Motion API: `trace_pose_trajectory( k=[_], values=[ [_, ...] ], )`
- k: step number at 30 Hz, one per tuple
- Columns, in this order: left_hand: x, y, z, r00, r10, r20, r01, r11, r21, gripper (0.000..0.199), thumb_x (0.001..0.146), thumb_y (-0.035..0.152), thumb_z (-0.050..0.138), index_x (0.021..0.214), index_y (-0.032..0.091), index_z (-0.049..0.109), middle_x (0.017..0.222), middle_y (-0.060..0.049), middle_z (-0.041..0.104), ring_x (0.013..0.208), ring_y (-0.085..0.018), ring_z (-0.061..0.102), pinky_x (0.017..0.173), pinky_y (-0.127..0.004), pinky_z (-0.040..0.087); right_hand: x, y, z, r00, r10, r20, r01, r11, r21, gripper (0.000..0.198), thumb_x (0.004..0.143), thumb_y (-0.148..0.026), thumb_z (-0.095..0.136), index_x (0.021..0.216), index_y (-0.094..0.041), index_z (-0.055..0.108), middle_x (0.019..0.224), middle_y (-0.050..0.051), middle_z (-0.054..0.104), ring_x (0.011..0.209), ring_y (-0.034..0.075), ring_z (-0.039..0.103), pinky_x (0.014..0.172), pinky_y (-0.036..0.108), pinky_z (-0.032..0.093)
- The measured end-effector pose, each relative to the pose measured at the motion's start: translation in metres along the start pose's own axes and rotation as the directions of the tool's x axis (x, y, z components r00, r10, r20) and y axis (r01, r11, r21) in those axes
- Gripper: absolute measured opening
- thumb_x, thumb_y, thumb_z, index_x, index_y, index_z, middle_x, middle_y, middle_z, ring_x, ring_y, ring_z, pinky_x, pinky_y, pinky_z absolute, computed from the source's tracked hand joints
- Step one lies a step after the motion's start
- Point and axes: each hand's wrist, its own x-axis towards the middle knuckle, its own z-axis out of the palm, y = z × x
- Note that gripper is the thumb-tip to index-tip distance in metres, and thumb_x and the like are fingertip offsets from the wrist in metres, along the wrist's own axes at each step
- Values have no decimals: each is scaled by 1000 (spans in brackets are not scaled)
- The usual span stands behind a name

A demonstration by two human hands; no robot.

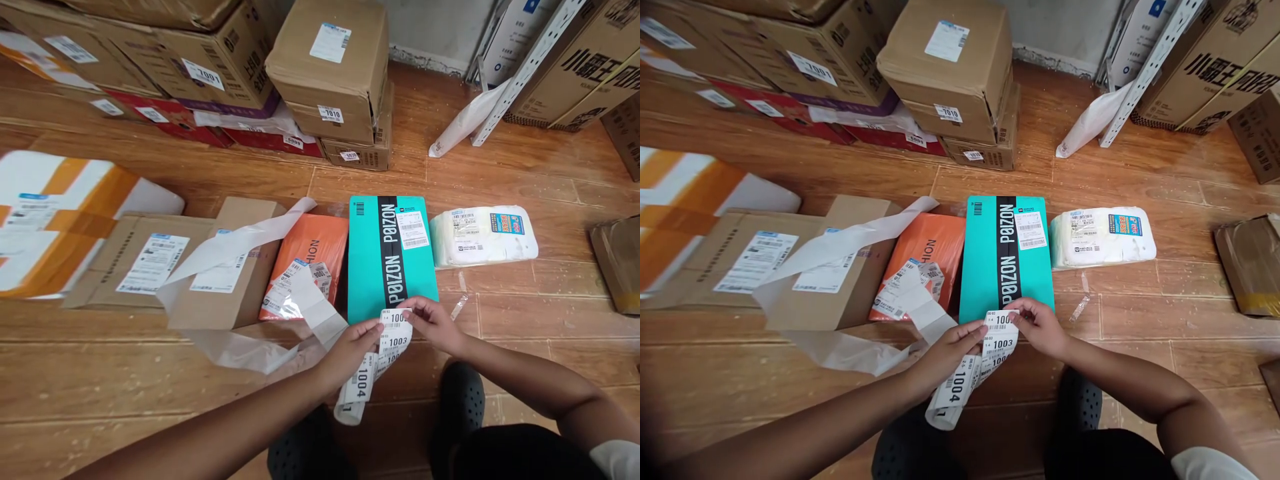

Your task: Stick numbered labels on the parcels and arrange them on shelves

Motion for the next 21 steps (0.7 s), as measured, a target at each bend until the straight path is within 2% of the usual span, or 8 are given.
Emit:
trace_pose_trajectory(
  k=[4,8,10,13,15,17,19,21],
  values=[
    [-3,-11,-8,999,31,-18,-23,947,320,39,70,54,65,83,18,68,75,0,67,76,-21,59,70,-29,43,-10,23,12,1000,-24,12,25,996,-86,39,79,-58,73,85,-20,74,87,5,69,79,16,61,69,28,48],
    [-12,-51,-17,994,-104,-18,94,806,585,29,67,48,66,68,20,60,69,2,63,76,-22,60,67,-28,40,-35,74,43,979,181,90,-176,982,-64,40,70,-59,78,76,-20,75,70,2,70,62,15,60,58,27,46],
    [-17,-70,-22,983,-181,-41,167,767,619,27,65,46,67,71,20,62,74,0,66,80,-24,62,69,-28,41,-42,98,56,976,216,-1,-216,973,-76,39,66,-58,80,70,-20,75,65,2,71,59,15,60,56,27,46],
    [-23,-80,-31,977,-209,-34,177,719,672,28,64,41,67,82,20,69,87,-3,72,89,-27,66,75,-30,42,-39,118,57,965,175,-194,-197,975,-99,36,68,-57,77,70,-21,75,72,4,75,66,19,66,62,30,50],
    [-27,-77,-40,980,-197,-32,155,647,747,26,64,41,66,80,20,70,89,-5,73,93,-30,66,77,-30,41,-30,125,47,929,144,-342,-191,976,-108,38,73,-59,70,73,-22,74,78,6,76,71,22,68,67,33,52],
    [-33,-73,-49,982,-180,-53,150,587,796,24,64,42,66,75,20,69,85,-5,73,94,-31,66,75,-30,41,-18,131,35,860,117,-497,-200,973,-118,39,73,-60,67,71,-21,72,73,7,75,68,22,66,66,34,51],
    [-39,-74,-57,982,-179,-63,157,584,797,24,64,44,64,72,21,67,80,-4,72,92,-31,66,72,-30,41,-8,137,29,782,100,-615,-216,969,-117,39,69,-60,68,66,-21,69,64,7,71,61,21,62,62,34,50],
    [-46,-81,-63,977,-211,-40,167,627,761,26,63,44,64,74,21,68,78,-1,71,88,-29,66,70,-28,41,-2,143,29,714,90,-694,-224,969,-105,38,66,-58,70,61,-21,65,59,6,69,58,21,61,60,33,49]
  ],
)
